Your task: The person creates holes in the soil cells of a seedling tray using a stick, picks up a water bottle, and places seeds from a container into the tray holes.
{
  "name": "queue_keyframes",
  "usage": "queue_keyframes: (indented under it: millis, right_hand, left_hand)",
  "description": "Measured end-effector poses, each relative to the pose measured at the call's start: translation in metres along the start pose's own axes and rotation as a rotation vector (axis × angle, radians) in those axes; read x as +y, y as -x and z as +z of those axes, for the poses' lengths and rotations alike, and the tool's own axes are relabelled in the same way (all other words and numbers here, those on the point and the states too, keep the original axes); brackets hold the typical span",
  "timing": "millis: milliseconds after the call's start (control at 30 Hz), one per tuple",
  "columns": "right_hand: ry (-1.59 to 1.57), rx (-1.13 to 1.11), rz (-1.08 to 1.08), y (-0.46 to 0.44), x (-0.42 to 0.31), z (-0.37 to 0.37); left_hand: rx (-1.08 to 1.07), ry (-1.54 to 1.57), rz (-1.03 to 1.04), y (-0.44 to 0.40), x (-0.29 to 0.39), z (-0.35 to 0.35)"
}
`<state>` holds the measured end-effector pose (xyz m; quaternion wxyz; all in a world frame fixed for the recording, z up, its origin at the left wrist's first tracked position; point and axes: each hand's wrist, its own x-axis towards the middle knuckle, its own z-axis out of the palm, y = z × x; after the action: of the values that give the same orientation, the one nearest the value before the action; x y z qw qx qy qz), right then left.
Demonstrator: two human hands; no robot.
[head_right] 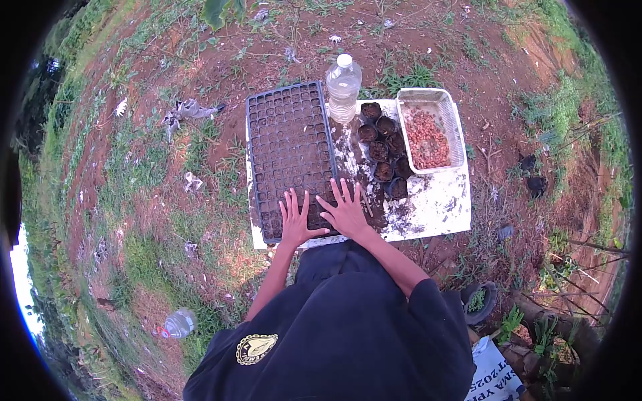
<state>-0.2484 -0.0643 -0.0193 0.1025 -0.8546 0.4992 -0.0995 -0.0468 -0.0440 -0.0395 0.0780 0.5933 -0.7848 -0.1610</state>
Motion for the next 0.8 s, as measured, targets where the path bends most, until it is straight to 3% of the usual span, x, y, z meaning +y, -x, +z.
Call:
queue_keyframes:
  millis: [800]
  right_hand:
    - [0.026,0.015,0.021,-0.001,-0.012,0.009]
  left_hand:
    - [0.018,0.027,0.012,0.000,-0.002,0.005]
